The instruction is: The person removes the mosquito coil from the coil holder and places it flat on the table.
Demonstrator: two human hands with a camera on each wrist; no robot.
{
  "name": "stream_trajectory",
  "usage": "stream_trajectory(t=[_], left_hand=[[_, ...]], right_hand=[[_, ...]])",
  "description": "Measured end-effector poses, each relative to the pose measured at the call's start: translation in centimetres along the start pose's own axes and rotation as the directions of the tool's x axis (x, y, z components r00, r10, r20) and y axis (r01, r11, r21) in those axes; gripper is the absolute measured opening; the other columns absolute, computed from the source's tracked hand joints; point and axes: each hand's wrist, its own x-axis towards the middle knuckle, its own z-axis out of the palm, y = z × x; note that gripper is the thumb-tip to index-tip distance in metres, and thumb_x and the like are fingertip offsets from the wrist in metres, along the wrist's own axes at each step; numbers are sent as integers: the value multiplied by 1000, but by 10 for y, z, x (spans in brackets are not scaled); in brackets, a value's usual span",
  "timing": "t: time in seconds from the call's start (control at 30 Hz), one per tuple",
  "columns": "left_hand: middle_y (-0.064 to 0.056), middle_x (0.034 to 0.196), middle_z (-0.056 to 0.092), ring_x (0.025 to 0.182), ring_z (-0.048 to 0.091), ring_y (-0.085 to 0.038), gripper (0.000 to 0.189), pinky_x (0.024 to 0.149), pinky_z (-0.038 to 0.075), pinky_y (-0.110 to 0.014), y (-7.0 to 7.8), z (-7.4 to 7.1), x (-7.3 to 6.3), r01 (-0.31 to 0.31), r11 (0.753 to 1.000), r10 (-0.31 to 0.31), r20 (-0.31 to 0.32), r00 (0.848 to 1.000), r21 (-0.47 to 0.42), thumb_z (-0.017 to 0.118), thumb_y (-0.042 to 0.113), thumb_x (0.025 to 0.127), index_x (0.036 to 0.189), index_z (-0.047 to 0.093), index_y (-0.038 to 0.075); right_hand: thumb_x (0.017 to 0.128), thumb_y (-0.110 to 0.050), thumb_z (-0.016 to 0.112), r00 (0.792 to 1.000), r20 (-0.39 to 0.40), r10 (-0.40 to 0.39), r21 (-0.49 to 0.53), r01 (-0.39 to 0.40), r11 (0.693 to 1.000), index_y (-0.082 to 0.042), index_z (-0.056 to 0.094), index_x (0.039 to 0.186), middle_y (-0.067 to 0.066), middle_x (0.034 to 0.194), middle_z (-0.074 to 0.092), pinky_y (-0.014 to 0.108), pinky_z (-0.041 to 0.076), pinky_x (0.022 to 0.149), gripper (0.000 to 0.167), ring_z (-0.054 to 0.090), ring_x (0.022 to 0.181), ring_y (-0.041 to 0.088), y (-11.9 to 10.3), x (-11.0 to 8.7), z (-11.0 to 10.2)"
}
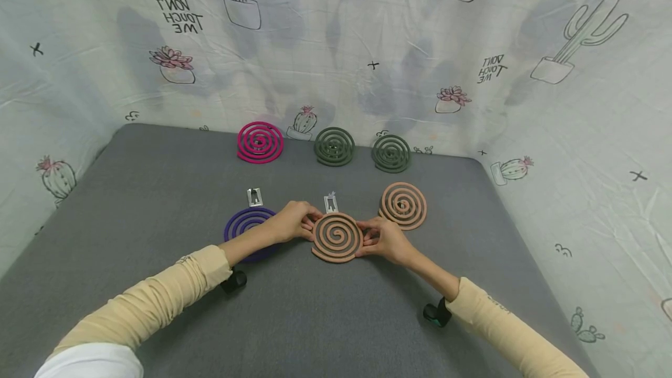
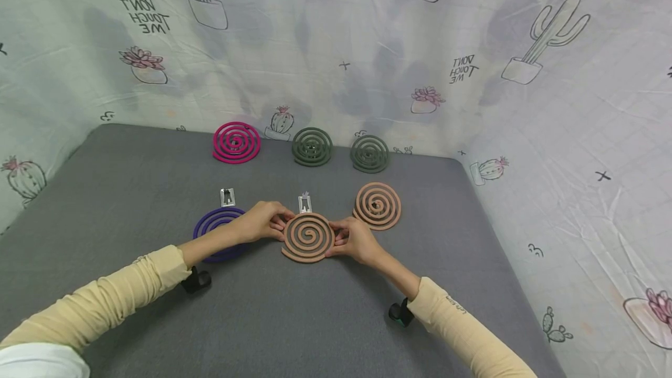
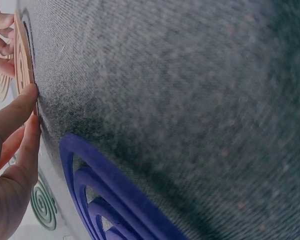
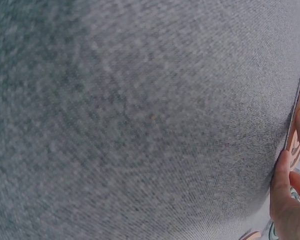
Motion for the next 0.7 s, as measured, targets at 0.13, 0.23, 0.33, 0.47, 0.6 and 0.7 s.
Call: stream_trajectory(t=[0.13,0.23,0.33,0.47,0.6,0.7], left_hand=[[-19,106,64,86,66,-20,45,73,56,-22,0,0,0,1,1000,-1,1,1000,-1,81,-1,73,114,65,-9],[-20,106,64,86,66,-21,46,73,56,-22,0,0,-1,-10,1000,10,6,1000,4,81,-2,73,114,64,-9],[-19,105,64,87,66,-20,46,73,56,-22,0,-1,0,-12,1000,12,15,1000,6,81,-2,72,114,64,-9],[-18,104,65,86,66,-19,46,73,56,-21,-1,-1,2,-9,1000,9,30,999,10,81,-2,73,115,64,-9],[-17,105,65,87,65,-19,46,74,55,-21,-3,-1,3,-11,1000,10,38,999,11,81,-1,73,115,64,-9],[-17,104,64,86,65,-19,46,74,55,-21,-5,0,4,-20,1000,20,42,999,15,81,-1,73,115,64,-9]], right_hand=[[68,-11,86,1000,-2,-9,-15,9,1000,8,60,123,14,101,61,19,56,65,64,65,78,17,0,1,0],[67,-12,86,1000,-3,0,-16,0,1000,7,61,123,13,101,62,18,56,65,64,65,78,15,0,1,1],[67,-12,86,1000,-1,-1,-22,1,1000,8,61,123,13,100,61,18,56,65,64,65,78,15,0,0,1],[67,-12,87,1000,1,-7,-18,7,1000,9,60,122,14,99,61,18,56,65,64,65,78,17,1,0,2],[67,-12,87,1000,4,-9,-11,10,1000,10,61,121,16,100,61,18,56,66,64,66,79,18,0,0,2],[67,-11,86,1000,8,-13,-8,13,1000,11,60,120,16,100,60,17,56,66,63,66,79,20,-2,0,2]])
